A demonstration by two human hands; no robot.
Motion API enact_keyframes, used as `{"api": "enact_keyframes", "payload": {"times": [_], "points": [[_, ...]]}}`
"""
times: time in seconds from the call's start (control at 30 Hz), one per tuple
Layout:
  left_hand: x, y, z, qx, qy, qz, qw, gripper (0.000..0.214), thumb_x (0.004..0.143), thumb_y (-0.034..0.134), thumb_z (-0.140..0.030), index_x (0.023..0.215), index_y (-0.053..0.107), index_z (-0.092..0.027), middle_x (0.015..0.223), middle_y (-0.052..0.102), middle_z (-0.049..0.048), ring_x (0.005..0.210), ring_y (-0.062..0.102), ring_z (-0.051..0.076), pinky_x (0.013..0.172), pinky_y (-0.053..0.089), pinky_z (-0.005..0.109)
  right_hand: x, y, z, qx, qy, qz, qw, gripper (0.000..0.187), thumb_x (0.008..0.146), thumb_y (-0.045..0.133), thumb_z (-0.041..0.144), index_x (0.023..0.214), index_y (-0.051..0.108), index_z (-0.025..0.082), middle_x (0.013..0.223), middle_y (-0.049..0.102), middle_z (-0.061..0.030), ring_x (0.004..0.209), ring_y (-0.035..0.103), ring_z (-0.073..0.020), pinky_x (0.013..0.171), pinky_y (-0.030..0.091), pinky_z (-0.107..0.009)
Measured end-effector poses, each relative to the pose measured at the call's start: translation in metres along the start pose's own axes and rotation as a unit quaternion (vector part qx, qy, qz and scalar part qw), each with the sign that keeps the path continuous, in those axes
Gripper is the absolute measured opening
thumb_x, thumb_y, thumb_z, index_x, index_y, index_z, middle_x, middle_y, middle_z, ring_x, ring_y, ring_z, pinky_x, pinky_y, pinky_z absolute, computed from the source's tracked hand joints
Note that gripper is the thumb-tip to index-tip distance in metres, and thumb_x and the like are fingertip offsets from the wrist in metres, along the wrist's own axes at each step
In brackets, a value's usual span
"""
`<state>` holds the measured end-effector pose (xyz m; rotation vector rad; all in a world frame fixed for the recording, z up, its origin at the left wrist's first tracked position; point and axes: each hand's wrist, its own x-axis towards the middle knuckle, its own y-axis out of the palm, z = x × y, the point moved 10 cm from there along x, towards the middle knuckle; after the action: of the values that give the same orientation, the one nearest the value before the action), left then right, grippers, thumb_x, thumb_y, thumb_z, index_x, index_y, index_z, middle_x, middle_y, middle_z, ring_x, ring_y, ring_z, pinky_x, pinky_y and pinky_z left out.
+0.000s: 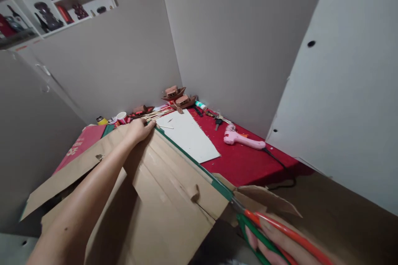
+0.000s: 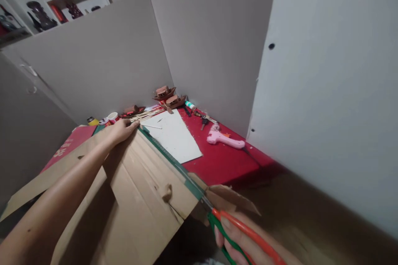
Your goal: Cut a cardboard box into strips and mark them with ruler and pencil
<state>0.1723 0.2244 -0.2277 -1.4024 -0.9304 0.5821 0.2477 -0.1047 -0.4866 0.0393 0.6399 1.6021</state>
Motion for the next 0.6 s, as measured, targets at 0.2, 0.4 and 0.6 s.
{"api": "enact_keyframes", "payload": {"times": [0.2,0.4,0.6], "points": [[-0.001,0.003,0.003,-0.104,0.027,-0.002,0.994,0.037,0.083,0.047,-0.047,0.059,0.053,-0.019,0.054,0.051,-0.0006,0.057,0.047,0.016,0.052,0.03,0.025,0.003,0.009,0.026,0.02,0.019,0.026,0.999,0.068,0.083,0.034,0.078,0.076,0.062,0.016,0.051,0.048,-0.0003,0.036,0.042,-0.0096,0.037,0.036,-0.023],[-0.005,0.008,0.005,-0.156,0.032,0.001,0.987,0.035,0.08,0.052,-0.049,0.061,0.053,-0.02,0.053,0.05,-0.0019,0.056,0.045,0.015,0.051,0.031,0.024,0.007,0.019,0.047,0.011,0.039,0.032,0.999,0.067,0.09,0.031,0.07,0.069,0.062,0.014,0.046,0.049,-0.0026,0.036,0.046,-0.0094,0.035,0.032,-0.018],[-0.005,0.015,0.011,-0.173,0.052,-0.012,0.984,0.04,0.082,0.049,-0.051,0.057,0.038,-0.022,0.054,0.037,-0.0044,0.053,0.036,0.013,0.05,0.025,0.025,0.019,0.018,0.032,0.025,0.047,0.023,0.998,0.067,0.085,0.034,0.076,0.066,0.055,0.016,0.041,0.04,0.0038,0.028,0.035,-0.0066,0.03,0.028,-0.018]]}}
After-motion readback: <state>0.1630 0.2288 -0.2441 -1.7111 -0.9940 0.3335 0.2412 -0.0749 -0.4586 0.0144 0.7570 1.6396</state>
